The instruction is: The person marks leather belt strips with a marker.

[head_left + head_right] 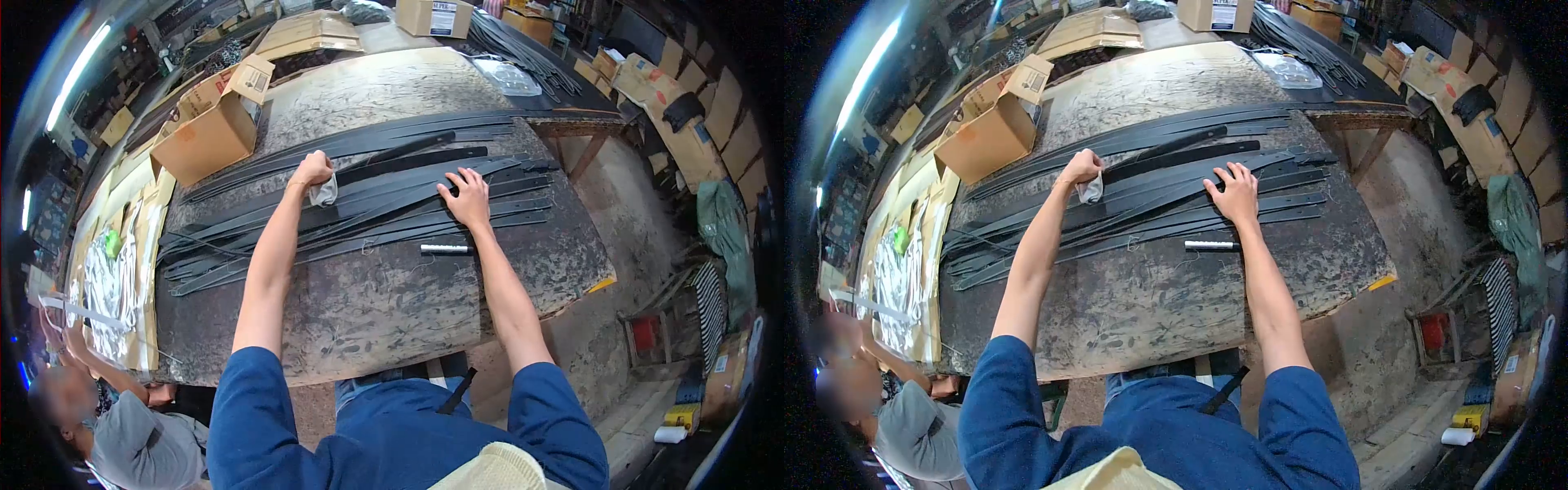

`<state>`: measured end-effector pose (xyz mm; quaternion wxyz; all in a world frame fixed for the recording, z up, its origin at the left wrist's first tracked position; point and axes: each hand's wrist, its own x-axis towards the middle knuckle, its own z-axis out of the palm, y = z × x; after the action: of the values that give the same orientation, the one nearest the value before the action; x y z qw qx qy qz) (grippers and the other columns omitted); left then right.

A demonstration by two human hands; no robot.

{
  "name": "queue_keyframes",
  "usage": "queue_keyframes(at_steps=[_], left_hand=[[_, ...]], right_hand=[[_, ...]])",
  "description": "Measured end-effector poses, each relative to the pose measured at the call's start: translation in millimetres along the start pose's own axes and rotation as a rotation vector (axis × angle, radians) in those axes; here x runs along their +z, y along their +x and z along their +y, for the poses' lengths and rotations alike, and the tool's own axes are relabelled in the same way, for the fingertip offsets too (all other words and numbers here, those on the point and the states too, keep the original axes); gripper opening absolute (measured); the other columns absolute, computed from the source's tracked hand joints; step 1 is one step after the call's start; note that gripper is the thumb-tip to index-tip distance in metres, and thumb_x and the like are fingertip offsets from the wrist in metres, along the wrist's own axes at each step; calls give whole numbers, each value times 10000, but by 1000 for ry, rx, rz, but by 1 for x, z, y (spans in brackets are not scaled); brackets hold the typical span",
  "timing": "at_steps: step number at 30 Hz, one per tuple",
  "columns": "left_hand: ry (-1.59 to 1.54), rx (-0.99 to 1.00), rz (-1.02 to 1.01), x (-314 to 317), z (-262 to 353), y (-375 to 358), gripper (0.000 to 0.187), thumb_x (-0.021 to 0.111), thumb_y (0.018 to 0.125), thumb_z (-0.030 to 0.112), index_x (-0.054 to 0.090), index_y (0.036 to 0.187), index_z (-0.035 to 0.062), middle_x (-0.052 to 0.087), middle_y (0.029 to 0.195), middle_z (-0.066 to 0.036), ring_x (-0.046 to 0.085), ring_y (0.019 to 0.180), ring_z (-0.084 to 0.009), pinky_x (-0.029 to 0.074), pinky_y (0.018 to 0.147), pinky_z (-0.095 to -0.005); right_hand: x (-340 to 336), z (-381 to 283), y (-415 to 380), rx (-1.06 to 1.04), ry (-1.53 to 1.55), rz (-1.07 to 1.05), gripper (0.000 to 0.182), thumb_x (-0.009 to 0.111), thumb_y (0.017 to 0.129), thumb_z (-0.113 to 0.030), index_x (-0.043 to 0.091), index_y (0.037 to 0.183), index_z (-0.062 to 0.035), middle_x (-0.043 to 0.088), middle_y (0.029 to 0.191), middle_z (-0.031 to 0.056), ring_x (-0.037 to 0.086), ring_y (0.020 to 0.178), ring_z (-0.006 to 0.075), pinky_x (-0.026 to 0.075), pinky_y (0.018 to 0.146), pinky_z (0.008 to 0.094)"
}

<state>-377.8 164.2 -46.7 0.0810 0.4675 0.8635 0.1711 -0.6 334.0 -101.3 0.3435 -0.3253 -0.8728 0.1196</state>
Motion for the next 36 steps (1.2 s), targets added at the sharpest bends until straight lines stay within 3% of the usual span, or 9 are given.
queue_keyframes(at_steps=[6, 14, 22, 24, 26, 27, 29, 31, 36], left_hand=[[441, 267, 30, -10, 47, -66, 188, 650, 704, 137, 725, 792, -12, 705, 860, -271, 705, 890, -423, 579, 828, -481], [203, 322, 449, -36, 48, -98, 170, 573, 853, 157, 524, 930, 13, 624, 856, -224, 637, 791, -461, 508, 690, -559], [138, 387, 593, -18, 56, -193, 159, 613, 902, 116, 509, 983, 27, 582, 912, -160, 631, 660, -376, 511, 577, -461], [117, 406, 584, -2, 54, -221, 160, 624, 892, 114, 516, 974, 30, 566, 907, -145, 627, 659, -354, 507, 573, -440], [97, 436, 602, 22, 43, -238, 163, 634, 881, 109, 526, 971, 27, 555, 903, -137, 623, 658, -340, 507, 575, -430], [102, 425, 582, 28, 43, -249, 150, 638, 868, 82, 536, 961, 24, 561, 903, -138, 630, 672, -328, 512, 585, -427], [29, 433, 597, 39, 38, -256, 155, 640, 865, 80, 520, 946, 25, 549, 902, -141, 629, 672, -333, 512, 583, -434], [-82, 428, 640, 50, 40, -260, 144, 639, 863, 55, 521, 940, 25, 543, 902, -146, 632, 680, -342, 511, 587, -448], [-187, 324, 636, 61, 39, -253, 143, 624, 889, 46, 595, 1029, 37, 610, 1050, -120, 667, 746, -360, 543, 622, -448]], right_hand=[[4, 3, -1, -3, 12, 9, 482, 671, 897, -497, 719, 1229, -152, 590, 1387, 146, 448, 1366, 325, 319, 1144, 487], [-5, 0, 4, -49, 57, 50, 463, 737, 851, -452, 745, 1152, -100, 638, 1315, 156, 533, 1283, 336, 406, 1081, 463], [-2, 15, 5, -28, 297, 196, 334, 736, 922, -343, 730, 1102, -62, 641, 1192, 158, 553, 1187, 341, 430, 1026, 427], [-2, 9, 3, -98, 263, 188, 367, 726, 936, -362, 725, 1135, -54, 674, 1136, 141, 617, 1099, 296, 471, 972, 398], [0, -1, -2, 67, 578, -85, 401, 705, 959, -353, 706, 1189, -24, 712, 1076, 107, 668, 958, 215, 510, 876, 338], [-4, -22, -6, 6, 670, -169, 451, 685, 979, -334, 658, 1269, 10, 725, 1023, 76, 667, 858, 150, 514, 790, 281], [-14, -63, -22, 143, 1030, -388, 548, 697, 971, -326, 572, 1358, 41, 710, 973, 71, 637, 824, 104, 502, 743, 258], [-18, -99, -31, 259, 906, -396, 616, 722, 949, -308, 506, 1403, 48, 681, 877, 60, 605, 681, 81, 459, 572, 234], [-4, -120, -41, 407, 851, -508, 677, 740, 931, -309, 411, 1464, -52, 689, 874, 112, 681, 617, 148, 523, 522, 274]])
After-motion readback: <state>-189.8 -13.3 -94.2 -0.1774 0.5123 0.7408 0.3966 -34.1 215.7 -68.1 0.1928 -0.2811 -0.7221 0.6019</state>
